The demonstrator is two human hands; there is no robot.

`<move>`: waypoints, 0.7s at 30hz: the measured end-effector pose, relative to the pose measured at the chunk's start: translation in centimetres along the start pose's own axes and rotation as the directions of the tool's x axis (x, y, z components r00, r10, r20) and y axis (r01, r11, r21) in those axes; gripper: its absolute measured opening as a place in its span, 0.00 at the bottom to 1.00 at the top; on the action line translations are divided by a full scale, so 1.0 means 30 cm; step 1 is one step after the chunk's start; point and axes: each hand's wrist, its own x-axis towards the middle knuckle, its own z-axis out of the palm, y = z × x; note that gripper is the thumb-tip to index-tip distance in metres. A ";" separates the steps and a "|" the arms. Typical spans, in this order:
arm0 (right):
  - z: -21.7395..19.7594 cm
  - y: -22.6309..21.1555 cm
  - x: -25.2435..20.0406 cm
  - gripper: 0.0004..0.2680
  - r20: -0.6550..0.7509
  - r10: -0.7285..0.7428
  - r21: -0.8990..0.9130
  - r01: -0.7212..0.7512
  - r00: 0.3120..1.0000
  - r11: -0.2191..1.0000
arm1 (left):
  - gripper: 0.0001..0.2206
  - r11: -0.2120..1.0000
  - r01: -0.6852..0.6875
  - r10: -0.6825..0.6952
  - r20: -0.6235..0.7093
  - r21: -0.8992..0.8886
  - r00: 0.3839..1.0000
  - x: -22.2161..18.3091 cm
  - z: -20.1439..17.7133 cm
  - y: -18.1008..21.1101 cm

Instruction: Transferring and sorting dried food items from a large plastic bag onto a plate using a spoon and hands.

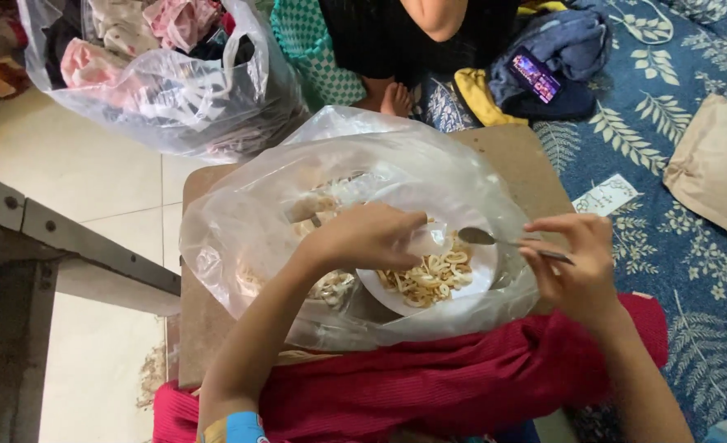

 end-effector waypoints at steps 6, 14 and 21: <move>0.023 0.064 0.012 0.12 0.270 0.287 0.110 -0.325 0.919 0.939 | 0.13 0.998 -0.058 0.058 -0.084 0.001 0.995 -0.024 -0.019 -0.007; 0.149 0.021 0.002 0.14 0.352 0.656 0.350 -0.744 0.668 0.570 | 0.30 0.993 -0.116 0.111 -0.163 -0.023 0.980 -0.023 -0.008 -0.035; 0.161 -0.052 0.017 0.14 0.418 0.832 0.493 -0.860 0.365 0.130 | 0.27 0.990 -0.102 0.087 -0.143 -0.097 0.986 -0.017 -0.026 -0.037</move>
